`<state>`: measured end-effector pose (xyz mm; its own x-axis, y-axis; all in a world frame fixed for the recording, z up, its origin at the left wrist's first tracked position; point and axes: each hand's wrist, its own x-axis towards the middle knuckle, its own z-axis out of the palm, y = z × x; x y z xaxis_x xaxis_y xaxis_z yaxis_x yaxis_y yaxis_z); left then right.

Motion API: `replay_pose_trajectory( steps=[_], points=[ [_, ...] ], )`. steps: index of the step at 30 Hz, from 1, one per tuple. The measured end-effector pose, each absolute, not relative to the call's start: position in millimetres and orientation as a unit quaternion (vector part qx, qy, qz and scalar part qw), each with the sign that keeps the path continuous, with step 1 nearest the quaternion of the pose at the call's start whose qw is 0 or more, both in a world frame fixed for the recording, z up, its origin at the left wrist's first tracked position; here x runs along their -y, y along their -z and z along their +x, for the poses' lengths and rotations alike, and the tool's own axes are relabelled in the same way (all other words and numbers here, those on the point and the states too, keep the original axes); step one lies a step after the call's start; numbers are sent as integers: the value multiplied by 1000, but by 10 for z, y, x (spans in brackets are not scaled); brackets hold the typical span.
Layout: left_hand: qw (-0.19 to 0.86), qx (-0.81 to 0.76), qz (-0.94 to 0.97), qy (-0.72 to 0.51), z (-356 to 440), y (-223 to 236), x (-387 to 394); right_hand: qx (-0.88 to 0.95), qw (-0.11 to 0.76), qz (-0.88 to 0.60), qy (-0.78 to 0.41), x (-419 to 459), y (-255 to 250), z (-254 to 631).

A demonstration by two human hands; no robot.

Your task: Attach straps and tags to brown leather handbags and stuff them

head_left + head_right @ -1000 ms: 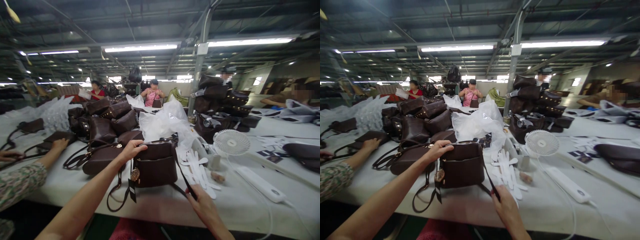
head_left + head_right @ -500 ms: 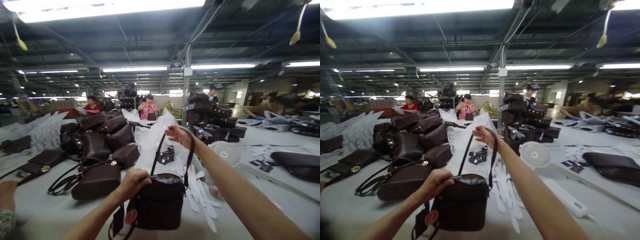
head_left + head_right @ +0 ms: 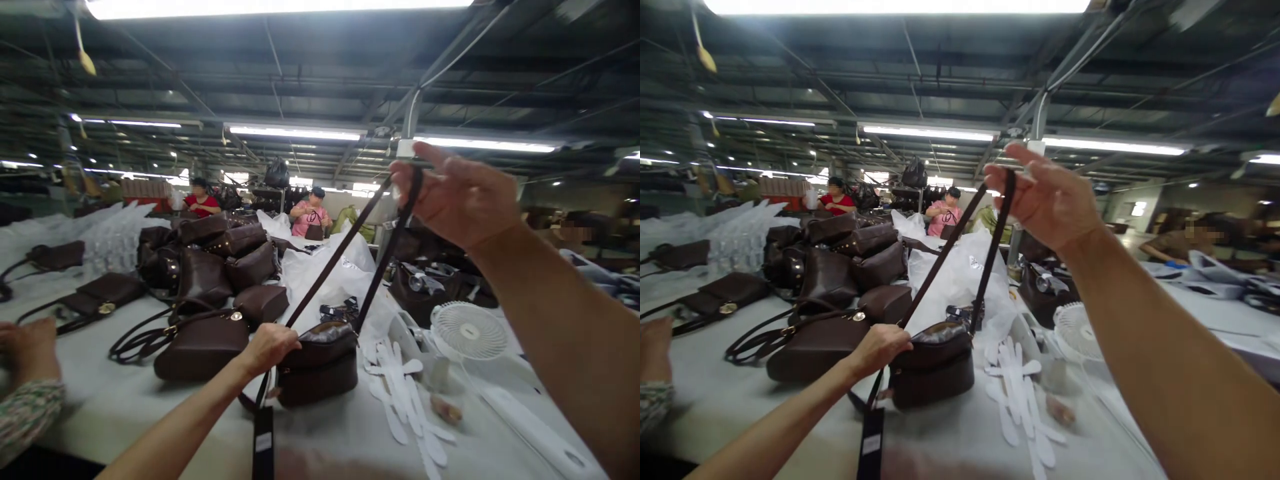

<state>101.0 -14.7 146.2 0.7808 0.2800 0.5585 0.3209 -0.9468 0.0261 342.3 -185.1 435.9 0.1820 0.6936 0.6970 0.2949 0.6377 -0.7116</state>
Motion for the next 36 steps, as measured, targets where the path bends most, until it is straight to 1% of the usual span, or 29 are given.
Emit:
replay_pose_trajectory(
  steps=[2,4,7,9,11,13,16,18,21,23,25,28,31,33,36],
  points=[
    [36,185,-940,284,939,-1455,43,585,684,-432,-63,1956,-4460,3490],
    [34,208,-937,279,902,-1470,-40,556,694,-457,-31,2001,-4528,3604],
    [26,228,-936,267,950,-1524,-86,491,723,-480,-80,1972,-4527,3780],
    [12,233,-940,248,1061,-1568,-61,461,715,-512,-115,1933,-4456,3835],
    [-6,231,-945,230,1216,-1610,-10,486,665,-553,-125,1902,-4350,3827],
    [-23,226,-948,225,1385,-1661,45,549,590,-580,-117,1875,-4242,3779],
    [-43,231,-943,234,1635,-1789,117,648,496,-562,-134,1823,-4133,3668],
    [-93,232,-927,278,1819,-1922,174,692,465,-529,-157,1789,-4109,3570],
    [-260,171,-874,372,2150,-2154,269,731,445,-493,-157,1772,-4121,3414],
    [-368,131,-835,386,2356,-2301,276,745,441,-479,-141,1801,-4133,3369],
    [-429,143,-811,372,2453,-2428,174,737,466,-475,-120,1871,-4128,3429],
    [-434,197,-787,392,2253,-2588,-194,670,536,-509,-72,2053,-4058,3729],
    [-431,259,-740,447,1719,-2734,-632,579,576,-577,-17,2269,-3896,4134],
    [-435,294,-706,475,1335,-2826,-824,521,581,-625,19,2373,-3750,4359],
    [-454,326,-678,477,941,-2951,-891,472,544,-693,24,2424,-3532,4568]
  ],
)
